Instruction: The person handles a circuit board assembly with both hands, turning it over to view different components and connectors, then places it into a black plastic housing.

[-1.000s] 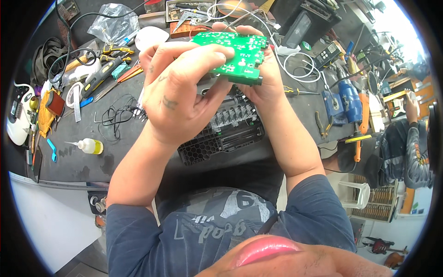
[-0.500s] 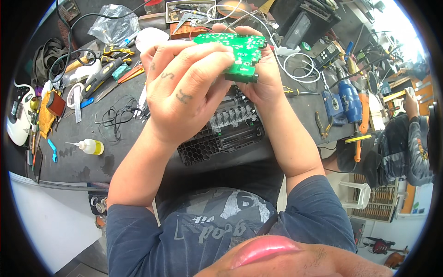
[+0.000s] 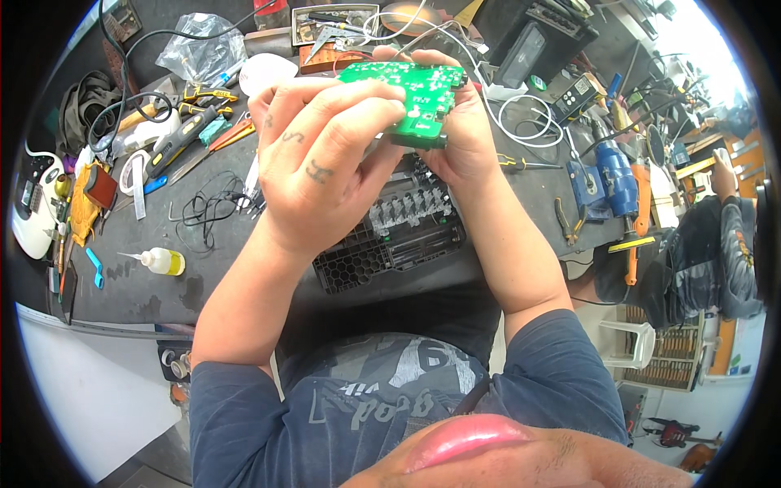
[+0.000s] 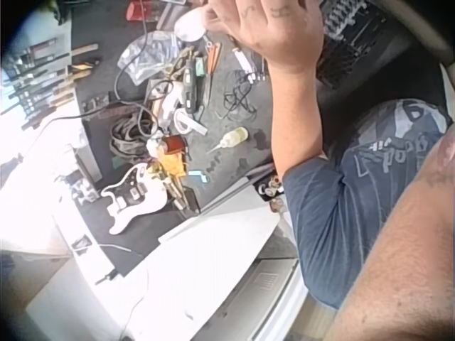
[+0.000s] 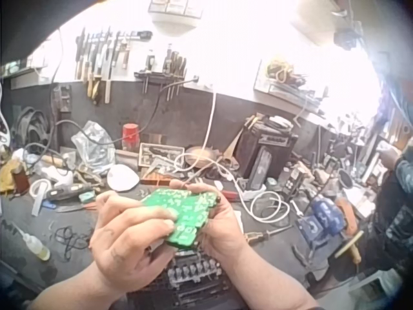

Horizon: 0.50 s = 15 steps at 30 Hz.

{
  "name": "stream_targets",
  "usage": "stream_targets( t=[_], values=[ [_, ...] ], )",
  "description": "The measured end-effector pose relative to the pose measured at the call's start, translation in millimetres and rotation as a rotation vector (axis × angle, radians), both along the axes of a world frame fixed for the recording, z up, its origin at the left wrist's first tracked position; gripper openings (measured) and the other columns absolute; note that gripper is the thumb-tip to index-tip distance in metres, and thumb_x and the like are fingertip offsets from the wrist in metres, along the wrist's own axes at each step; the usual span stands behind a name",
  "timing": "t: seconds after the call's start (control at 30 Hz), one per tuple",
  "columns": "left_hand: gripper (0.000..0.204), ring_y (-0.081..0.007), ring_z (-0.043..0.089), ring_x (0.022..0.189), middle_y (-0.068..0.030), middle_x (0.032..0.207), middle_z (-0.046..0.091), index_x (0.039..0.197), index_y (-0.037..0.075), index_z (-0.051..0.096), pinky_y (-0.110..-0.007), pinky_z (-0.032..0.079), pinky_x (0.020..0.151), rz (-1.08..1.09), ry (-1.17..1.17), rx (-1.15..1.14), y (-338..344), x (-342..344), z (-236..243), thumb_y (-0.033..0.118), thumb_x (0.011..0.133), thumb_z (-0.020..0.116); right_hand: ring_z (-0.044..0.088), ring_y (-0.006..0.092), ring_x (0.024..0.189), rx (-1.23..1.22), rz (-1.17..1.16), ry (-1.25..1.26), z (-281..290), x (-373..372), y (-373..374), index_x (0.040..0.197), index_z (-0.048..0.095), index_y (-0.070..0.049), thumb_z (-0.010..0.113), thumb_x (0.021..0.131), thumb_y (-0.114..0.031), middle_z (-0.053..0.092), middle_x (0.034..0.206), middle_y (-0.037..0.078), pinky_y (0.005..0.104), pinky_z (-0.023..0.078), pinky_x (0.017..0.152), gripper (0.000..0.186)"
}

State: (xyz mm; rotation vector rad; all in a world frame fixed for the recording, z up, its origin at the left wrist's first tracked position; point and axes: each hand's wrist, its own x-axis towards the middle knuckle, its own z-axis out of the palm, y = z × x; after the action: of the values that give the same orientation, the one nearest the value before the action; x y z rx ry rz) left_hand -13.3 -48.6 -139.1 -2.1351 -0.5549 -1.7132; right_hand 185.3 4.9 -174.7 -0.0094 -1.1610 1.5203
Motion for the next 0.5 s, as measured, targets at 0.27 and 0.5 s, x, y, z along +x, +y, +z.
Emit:
stream_targets(
  t=[0.27, 0.5],
  values=[
    [0.052, -0.0257, 0.07, 0.098, -0.0048, 0.114, 0.08, 0.113, 0.011, 0.069, -0.038, 0.05, 0.09, -0.003, 0.002, 0.008, 0.0, 0.1, 0.1, -0.003, 0.067, 0.089, 0.066, 0.0341, 0.132, 0.006, 0.002, 0.02, -0.5, -0.8, 1.4, 0.143, 0.057, -0.003, 0.077, 0.096, -0.002, 0.057, 0.152, 0.023, 0.0451, 0.064, 0.104, 0.051],
    [0.053, -0.0255, 0.069, 0.096, -0.0047, 0.113, 0.08, 0.113, 0.011, 0.068, -0.038, 0.049, 0.089, -0.01, 0.004, 0.013, 0.3, -0.4, 0.6, -0.003, 0.066, 0.089, 0.066, 0.0346, 0.132, -0.001, 0.013, 0.029, 0.0, -0.6, 1.0, 0.144, 0.057, -0.003, 0.075, 0.097, 0.0, 0.057, 0.153, 0.023, 0.0455, 0.064, 0.105, 0.05]
  ],
)
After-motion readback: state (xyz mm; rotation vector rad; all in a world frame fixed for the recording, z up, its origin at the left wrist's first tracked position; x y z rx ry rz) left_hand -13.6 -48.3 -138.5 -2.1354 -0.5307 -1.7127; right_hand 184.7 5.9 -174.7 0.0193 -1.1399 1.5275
